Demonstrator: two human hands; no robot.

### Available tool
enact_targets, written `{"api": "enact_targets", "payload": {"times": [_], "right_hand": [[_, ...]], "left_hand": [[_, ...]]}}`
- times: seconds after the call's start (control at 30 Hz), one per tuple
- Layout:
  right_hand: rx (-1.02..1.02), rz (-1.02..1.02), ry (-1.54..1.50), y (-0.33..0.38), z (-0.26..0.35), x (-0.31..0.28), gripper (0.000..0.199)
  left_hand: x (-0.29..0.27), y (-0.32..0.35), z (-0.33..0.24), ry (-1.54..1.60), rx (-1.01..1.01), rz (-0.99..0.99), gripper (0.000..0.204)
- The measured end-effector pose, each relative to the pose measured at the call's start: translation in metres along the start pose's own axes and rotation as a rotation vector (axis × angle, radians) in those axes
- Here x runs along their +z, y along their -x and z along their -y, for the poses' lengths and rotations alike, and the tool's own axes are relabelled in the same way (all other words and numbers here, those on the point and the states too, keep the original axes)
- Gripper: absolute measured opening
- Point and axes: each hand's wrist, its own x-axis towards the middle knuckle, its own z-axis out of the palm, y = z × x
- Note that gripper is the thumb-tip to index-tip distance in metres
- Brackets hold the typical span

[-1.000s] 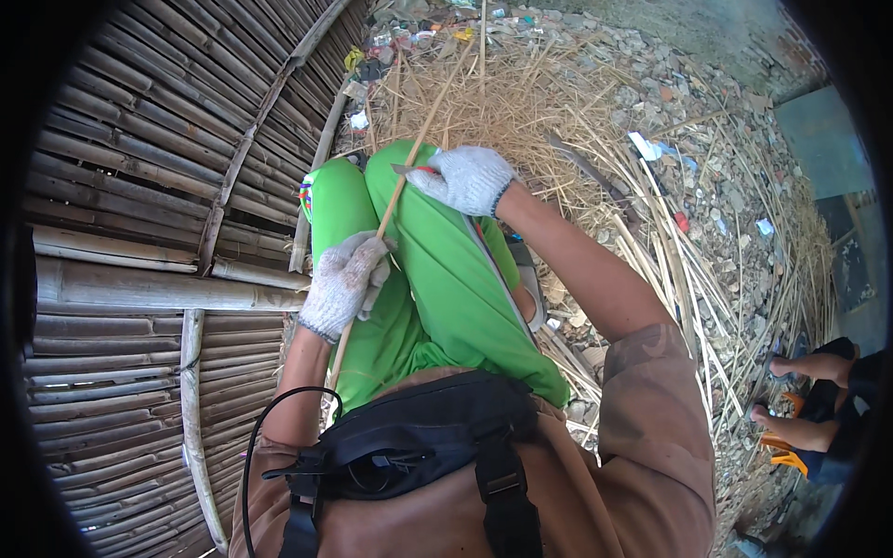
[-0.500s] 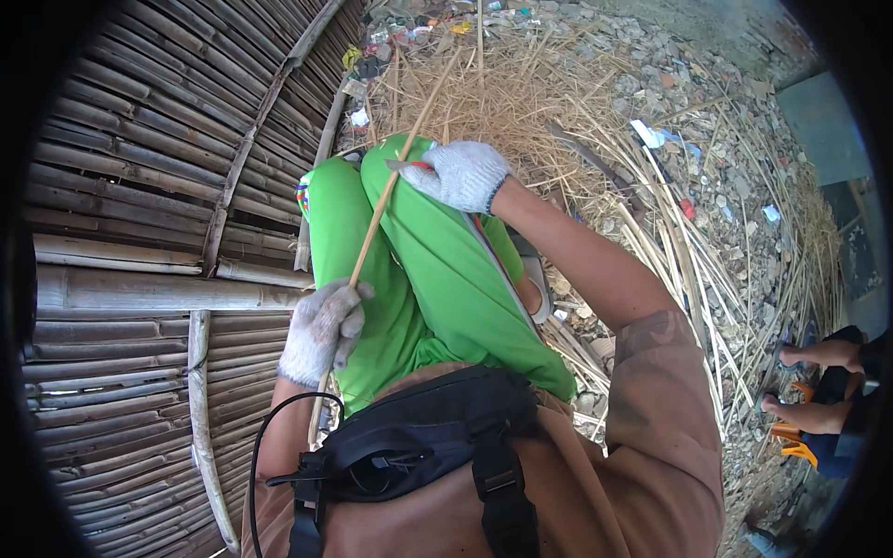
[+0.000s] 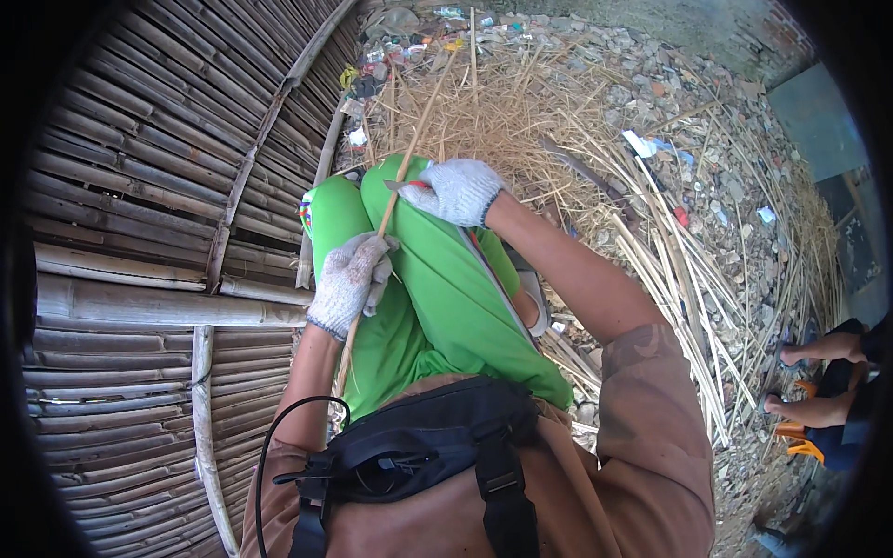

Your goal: The person shaves a long bamboo stick with a small red knife, removing thin strips of material. The person holds the stick in one hand and carefully runs the knife along its length to smooth or sharpen it.

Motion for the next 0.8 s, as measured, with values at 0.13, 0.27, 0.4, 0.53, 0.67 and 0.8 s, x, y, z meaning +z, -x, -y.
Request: {"api": "enact_targets", "payload": {"times": [0.13,0.27,0.4,0.53,0.67,0.8], "right_hand": [[0.022,0.069,0.045,0.001,0.005,-0.003,0.064],[0.014,0.091,0.071,0.004,0.018,-0.012,0.066],[0.222,-0.006,-0.175,-0.003,-0.008,-0.008,0.071],[0.277,-0.045,-0.116,0.013,-0.040,0.021,0.073],[0.273,-0.177,-0.299,0.009,-0.037,0.018,0.074],[0.224,-0.222,-0.402,0.005,-0.030,0.010,0.076]], "left_hand": [[-0.003,0.018,0.001,-0.032,-0.028,-0.016,0.034],[-0.006,0.028,0.001,-0.043,-0.026,-0.040,0.035],[-0.007,0.055,0.001,-0.058,-0.028,-0.023,0.037],[-0.030,0.104,0.024,0.059,-0.146,-0.015,0.037],[-0.032,0.082,0.021,0.108,-0.084,0.009,0.038],[-0.017,0.054,0.014,0.122,-0.067,0.059,0.040]]}}
